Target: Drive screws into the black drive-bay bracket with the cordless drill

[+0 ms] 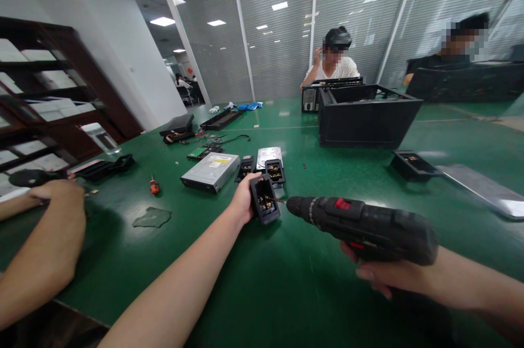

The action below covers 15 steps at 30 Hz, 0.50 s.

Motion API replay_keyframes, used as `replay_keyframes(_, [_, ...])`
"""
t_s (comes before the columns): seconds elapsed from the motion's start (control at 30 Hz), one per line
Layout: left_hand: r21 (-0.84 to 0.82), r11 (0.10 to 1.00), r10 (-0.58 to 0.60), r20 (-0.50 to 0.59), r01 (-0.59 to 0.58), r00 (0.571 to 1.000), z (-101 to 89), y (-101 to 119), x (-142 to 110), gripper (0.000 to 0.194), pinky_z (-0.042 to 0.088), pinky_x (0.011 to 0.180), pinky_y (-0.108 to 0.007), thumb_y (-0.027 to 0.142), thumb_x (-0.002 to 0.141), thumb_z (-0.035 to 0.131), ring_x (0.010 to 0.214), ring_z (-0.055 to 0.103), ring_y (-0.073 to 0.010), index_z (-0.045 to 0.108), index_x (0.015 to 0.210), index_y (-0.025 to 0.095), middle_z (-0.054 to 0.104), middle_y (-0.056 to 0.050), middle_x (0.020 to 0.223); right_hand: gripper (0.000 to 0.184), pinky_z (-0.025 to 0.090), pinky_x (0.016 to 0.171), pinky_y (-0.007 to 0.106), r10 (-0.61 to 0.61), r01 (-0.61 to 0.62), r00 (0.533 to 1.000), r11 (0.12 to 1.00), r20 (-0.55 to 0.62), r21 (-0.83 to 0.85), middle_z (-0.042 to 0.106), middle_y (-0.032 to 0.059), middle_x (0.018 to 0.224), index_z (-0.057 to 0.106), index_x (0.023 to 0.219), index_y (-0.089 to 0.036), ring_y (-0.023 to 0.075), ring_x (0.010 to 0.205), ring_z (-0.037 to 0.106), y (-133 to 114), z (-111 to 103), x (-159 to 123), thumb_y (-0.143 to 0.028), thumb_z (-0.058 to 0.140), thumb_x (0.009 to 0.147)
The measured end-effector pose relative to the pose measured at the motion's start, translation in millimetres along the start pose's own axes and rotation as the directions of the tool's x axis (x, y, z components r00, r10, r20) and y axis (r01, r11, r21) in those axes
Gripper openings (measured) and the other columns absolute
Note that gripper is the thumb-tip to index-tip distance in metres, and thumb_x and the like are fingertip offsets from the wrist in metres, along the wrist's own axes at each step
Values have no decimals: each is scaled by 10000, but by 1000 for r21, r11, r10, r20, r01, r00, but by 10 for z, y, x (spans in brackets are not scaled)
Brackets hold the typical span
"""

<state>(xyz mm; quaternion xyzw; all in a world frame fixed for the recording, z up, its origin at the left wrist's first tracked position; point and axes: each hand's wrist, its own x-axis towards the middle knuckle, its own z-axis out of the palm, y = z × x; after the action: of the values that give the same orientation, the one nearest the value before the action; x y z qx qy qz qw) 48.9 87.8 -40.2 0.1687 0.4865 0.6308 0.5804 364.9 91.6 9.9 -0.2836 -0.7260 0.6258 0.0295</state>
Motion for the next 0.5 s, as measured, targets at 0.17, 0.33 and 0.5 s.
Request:
replay_keyframes(0.17, [1, 1000, 3, -13, -3, 1000, 17, 9, -13, 306, 495, 583, -367, 439, 675, 623, 581, 617, -222, 645, 774, 150, 671, -69, 691, 260, 518, 584, 293, -19, 20, 1000, 1000, 22, -12, 530, -31, 786, 528, 946, -217, 136, 611, 559, -29, 3, 4, -402, 629, 793])
replay_keyframes(0.33, [0, 1000, 4, -8, -4, 1000, 38, 18, -27, 293, 500, 591, -377, 432, 679, 619, 580, 615, -222, 645, 767, 153, 667, -64, 681, 254, 485, 577, 277, -9, 11, 1000, 999, 22, -52, 540, -37, 699, 540, 924, -198, 140, 597, 552, -25, -5, 9, -407, 620, 803])
replay_keyframes(0.5, [-1, 1000, 8, -16, -8, 1000, 24, 10, -13, 287, 505, 589, -385, 432, 677, 620, 575, 613, -222, 644, 757, 158, 663, -59, 668, 252, 482, 578, 278, -46, 47, 999, 997, 24, -65, 553, -25, 728, 545, 932, -194, 142, 606, 554, 15, -6, 17, -406, 611, 814])
